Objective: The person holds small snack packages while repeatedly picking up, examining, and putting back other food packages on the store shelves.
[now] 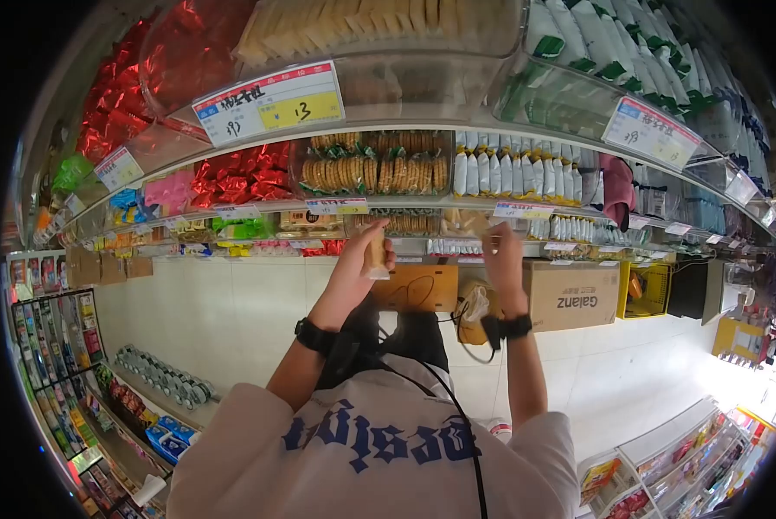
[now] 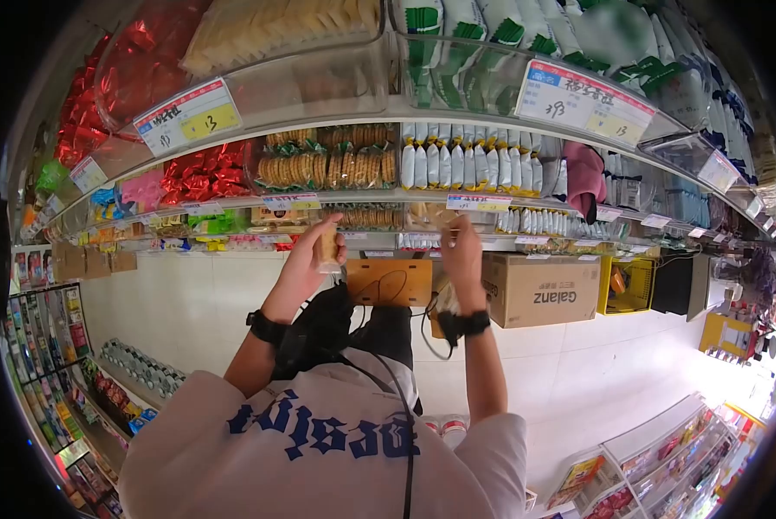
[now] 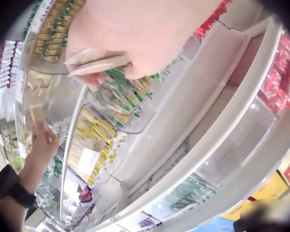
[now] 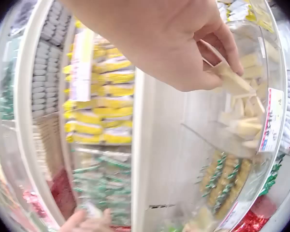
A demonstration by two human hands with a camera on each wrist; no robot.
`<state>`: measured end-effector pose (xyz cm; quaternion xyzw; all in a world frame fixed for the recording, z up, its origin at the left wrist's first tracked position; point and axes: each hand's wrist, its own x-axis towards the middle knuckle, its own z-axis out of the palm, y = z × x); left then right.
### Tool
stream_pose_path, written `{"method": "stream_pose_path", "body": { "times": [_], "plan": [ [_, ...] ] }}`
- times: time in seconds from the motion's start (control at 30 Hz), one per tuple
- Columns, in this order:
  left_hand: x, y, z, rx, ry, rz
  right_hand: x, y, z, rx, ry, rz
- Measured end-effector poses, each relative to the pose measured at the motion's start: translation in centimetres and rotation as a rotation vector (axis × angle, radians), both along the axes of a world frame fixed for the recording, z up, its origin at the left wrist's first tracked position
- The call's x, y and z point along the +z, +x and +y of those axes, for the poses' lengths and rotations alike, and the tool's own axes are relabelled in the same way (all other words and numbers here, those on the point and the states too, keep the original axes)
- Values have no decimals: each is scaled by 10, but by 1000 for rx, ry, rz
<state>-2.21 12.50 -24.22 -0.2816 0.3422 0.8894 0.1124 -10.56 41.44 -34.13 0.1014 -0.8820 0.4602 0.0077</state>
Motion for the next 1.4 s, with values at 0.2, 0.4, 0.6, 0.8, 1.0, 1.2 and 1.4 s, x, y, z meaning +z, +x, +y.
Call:
{"method": "stream_pose_path", "body": {
  "times": [0.2, 0.4, 0.6, 0.8, 1.0, 1.2, 1.4],
  "plan": [
    [-19, -9, 36, -38, -93, -69, 123, 77, -73, 111, -113, 209],
    [7, -13, 38, -140, -84, -90, 115, 91, -88, 211, -213, 204],
    [0, -2, 12, -209, -269, -46, 46, 49, -52, 45, -337, -29],
    [-7, 15, -2, -162, -273, -47, -168, -58, -12, -148, 245, -229],
    [0, 25, -9, -133, -336, -58, -230, -70, -35, -140, 530, -348],
    [4, 30, -13, -92, -364, -83, -196, -71, -45, -40, 744, -506],
    [0, 33, -12, -97, -351, -91, -228, -79, -42, -67, 752, -474]
  ]
}}
